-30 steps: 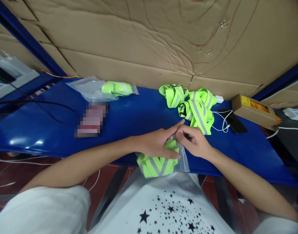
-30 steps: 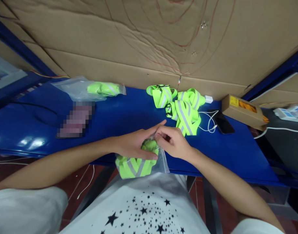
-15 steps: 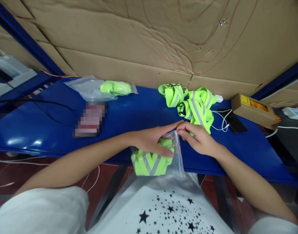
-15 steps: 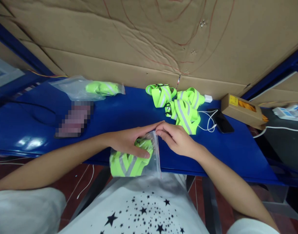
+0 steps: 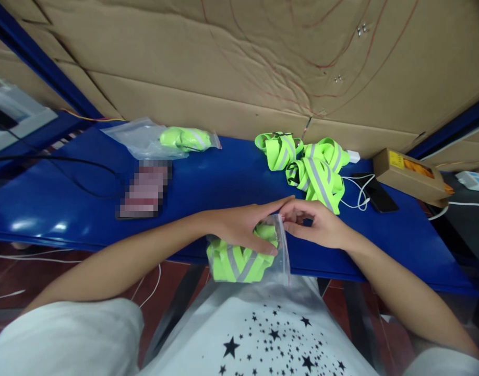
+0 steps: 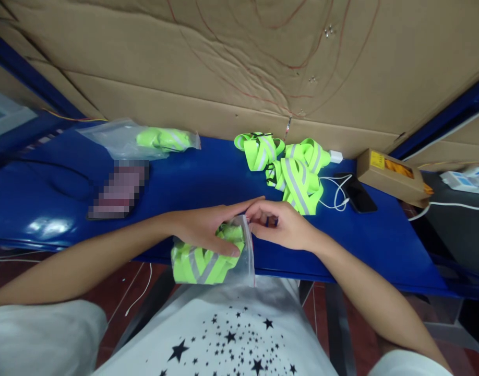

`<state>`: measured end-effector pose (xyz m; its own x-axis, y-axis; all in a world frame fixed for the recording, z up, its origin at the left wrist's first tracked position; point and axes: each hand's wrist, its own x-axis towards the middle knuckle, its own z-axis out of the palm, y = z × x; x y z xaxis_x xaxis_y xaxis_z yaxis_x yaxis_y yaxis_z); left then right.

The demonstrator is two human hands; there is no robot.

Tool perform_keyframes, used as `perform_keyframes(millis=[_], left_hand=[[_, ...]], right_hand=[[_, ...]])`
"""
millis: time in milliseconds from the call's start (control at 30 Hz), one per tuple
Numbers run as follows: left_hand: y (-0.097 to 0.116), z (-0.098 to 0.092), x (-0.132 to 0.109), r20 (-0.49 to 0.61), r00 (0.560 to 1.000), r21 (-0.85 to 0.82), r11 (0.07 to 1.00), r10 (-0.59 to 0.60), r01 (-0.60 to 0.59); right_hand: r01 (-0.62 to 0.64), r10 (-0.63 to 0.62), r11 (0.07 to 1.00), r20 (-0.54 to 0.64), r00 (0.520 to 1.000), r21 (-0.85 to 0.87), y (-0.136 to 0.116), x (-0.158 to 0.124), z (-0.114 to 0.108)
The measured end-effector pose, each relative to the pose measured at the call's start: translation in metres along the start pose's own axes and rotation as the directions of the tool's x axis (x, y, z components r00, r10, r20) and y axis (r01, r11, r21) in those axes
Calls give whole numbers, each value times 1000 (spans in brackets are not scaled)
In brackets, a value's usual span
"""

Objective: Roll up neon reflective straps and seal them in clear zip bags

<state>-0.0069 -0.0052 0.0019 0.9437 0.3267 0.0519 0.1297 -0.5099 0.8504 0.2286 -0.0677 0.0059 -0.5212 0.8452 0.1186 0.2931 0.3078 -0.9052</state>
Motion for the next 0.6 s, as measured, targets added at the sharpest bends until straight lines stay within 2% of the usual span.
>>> perform_keyframes(millis=[133,233,333,433,500,600], left_hand=[[0,1,1,23,999,63,998,-25,24],[2,2,2,14,998,88,994,-59,58],[5,3,2,14,997,69,995,-77,76],[5,3,2,30,994,69,992,-104,101],[4,2,1,57,990,82,988,-132,128],[3,1,1,90,984,87,986,-151,143]], right_hand=[[37,-40,994,-25,999,-103,-1,0,3],[121,-132,959,-26,991,-257,2,0,7],[185,-221,878,-31,975,-442,5,0,8],[205,-287,747,-29,958,-632,6,-1,8],[209,-334,682,-44,942,-701,6,-1,7],[223,-387,685,-86,918,-694,5,-1,8]])
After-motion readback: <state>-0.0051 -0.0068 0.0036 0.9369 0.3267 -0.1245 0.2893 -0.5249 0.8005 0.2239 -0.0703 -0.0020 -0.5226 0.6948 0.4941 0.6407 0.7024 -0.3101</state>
